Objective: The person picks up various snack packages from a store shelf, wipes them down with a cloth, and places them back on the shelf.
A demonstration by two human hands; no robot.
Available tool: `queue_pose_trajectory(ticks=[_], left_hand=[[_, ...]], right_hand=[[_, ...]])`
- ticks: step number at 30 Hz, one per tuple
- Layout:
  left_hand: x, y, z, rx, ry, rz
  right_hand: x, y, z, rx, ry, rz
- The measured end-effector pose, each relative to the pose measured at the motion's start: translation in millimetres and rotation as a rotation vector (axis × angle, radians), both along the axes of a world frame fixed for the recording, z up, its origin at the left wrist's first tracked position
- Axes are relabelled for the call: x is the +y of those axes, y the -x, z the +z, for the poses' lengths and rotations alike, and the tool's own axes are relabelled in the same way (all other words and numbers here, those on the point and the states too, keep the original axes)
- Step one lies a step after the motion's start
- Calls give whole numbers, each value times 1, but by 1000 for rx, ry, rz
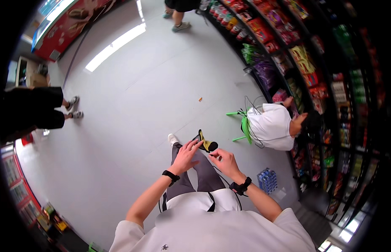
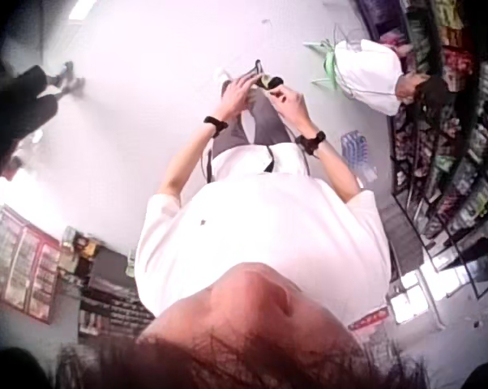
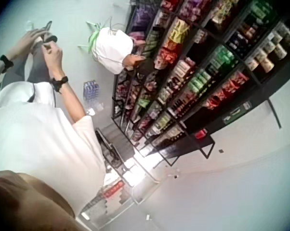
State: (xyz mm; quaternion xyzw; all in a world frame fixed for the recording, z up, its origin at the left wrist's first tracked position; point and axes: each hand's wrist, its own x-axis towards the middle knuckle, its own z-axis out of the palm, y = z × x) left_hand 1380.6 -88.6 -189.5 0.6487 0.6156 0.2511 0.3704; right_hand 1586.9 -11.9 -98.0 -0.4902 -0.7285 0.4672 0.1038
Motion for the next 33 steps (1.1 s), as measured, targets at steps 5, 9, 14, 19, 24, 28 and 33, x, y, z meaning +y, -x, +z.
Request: queue_pose_trajectory(ticks=[5,9,14,19,24,28,33], left_hand=[[0,-55,9,9,-57,-184],[-16,-98,47,147,-142,-267],[-42,-169,90,144,-242,-584],[-88,-263,104,110,-277,-803],[-159,-375,145,100,-493,-1014],[-226,-475,143,-87,-245,-1110],[-291,-578,151,74,-116,-1569]], right_hand=[[-58,-58,43,74,-139,-199],[-124,-115,9,33,-370,-581],[-224,-178,30,8,-449,-749],[-313,-273,22,169,-261,-982],[-437,-345,38,133,-353,-1198],[-533,-383,58,-84,-428,-1458],[-613,-412,33,168,-419,-1881]])
